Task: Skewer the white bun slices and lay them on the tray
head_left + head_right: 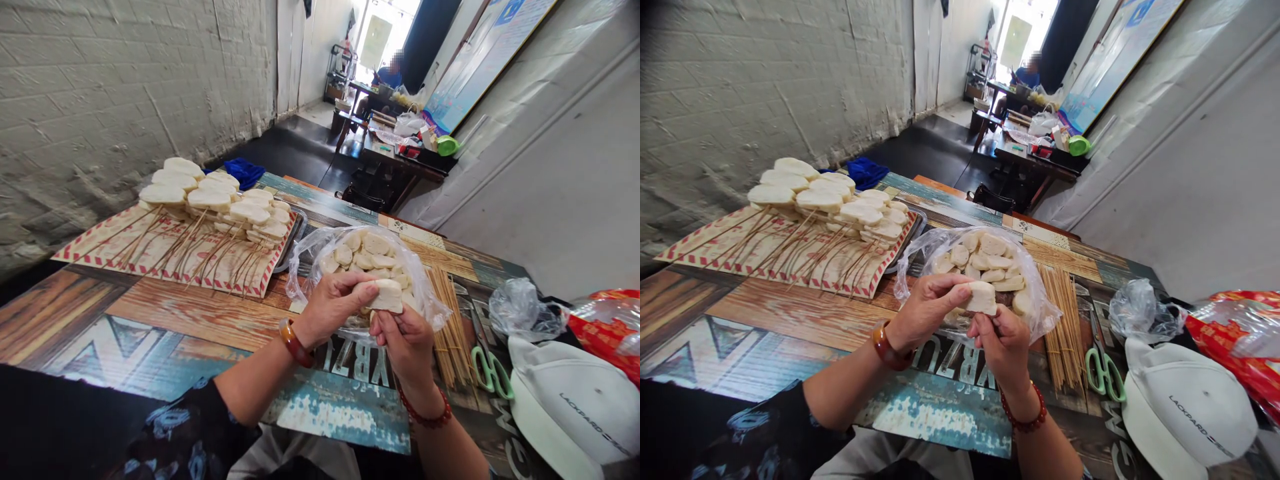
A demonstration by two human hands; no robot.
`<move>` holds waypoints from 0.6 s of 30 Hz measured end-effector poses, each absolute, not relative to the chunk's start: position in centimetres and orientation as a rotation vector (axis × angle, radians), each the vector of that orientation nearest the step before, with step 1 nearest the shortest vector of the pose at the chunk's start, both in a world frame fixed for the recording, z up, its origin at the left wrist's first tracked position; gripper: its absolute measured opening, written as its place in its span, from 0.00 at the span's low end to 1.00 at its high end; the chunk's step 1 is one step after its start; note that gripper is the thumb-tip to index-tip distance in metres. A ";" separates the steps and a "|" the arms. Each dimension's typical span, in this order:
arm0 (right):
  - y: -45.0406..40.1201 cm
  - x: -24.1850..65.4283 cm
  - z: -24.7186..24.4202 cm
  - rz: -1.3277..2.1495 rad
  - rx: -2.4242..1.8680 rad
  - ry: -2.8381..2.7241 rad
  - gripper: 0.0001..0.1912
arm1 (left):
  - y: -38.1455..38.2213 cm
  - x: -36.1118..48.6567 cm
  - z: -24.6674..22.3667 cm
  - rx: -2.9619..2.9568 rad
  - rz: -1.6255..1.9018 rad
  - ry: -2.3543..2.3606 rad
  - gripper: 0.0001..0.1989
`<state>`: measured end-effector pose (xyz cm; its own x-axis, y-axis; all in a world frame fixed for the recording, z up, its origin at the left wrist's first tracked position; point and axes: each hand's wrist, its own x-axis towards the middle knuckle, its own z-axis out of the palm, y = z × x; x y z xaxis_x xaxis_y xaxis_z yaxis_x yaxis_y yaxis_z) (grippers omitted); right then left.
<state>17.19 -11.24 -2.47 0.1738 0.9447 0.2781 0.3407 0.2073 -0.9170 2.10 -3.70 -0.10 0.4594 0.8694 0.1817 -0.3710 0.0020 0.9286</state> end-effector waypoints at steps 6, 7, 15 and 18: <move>-11.2 17.2 -2.3 0.763 -1.298 -1.342 0.15 | -3.7 2.0 0.0 1.220 1.041 0.547 0.15; -11.1 17.3 -2.4 0.784 -1.288 -1.336 0.14 | -3.6 2.1 -0.1 1.207 1.042 0.554 0.15; -10.0 17.4 -3.1 0.862 -1.310 -1.369 0.10 | -2.5 2.4 -0.8 0.853 1.114 0.600 0.19; -9.8 17.4 -3.3 0.835 -1.331 -1.360 0.12 | -2.3 2.4 -0.5 0.778 1.064 0.553 0.20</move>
